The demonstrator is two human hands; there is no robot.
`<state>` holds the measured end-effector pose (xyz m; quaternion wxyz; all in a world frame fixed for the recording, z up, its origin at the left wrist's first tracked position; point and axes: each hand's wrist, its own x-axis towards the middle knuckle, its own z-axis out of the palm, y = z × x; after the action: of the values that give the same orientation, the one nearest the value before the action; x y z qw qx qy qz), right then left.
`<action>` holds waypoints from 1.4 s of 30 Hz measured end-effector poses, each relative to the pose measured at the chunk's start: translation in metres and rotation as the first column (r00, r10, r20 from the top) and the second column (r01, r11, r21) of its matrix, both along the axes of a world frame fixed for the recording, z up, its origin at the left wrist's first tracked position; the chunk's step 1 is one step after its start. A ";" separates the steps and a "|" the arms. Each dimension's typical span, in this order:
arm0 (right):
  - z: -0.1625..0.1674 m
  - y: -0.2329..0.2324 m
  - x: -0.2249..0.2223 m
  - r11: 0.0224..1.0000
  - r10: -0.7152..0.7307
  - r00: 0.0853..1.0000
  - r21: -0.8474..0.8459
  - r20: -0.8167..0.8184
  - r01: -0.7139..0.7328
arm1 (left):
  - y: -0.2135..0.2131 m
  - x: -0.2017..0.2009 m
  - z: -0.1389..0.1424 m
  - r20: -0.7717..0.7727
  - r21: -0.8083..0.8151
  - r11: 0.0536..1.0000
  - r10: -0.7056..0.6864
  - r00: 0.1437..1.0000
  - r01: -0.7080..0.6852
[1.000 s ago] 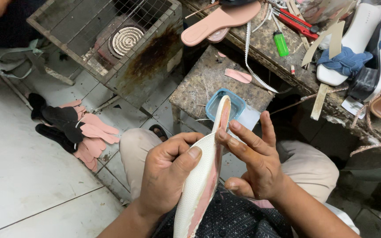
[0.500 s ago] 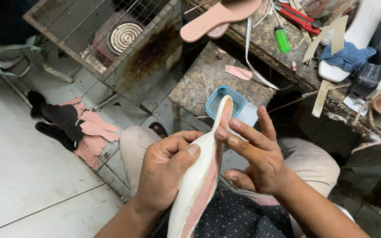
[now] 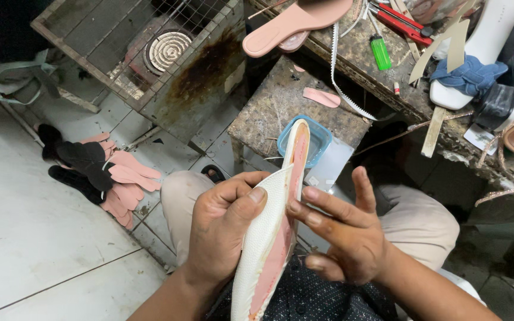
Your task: The person holds a white slipper and presses and smooths its upper edge by hand, repeatedly dipping a finger into a small water container and working around the shoe. They then continue folding and pressing the tan upper of the shoe and use a small pointed tool along its edge.
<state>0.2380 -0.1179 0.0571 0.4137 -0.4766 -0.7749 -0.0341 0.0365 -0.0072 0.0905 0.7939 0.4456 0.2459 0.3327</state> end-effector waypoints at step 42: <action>-0.003 0.010 0.002 0.997 -0.071 0.959 -0.013 -0.273 0.070 | -0.009 0.005 -0.001 -0.113 0.271 0.962 0.049 0.992 -0.016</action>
<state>0.2401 -0.1078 0.0537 0.5143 -0.5049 -0.6930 0.0186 0.0412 -0.0162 0.0891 0.7043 0.5643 0.2524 0.3490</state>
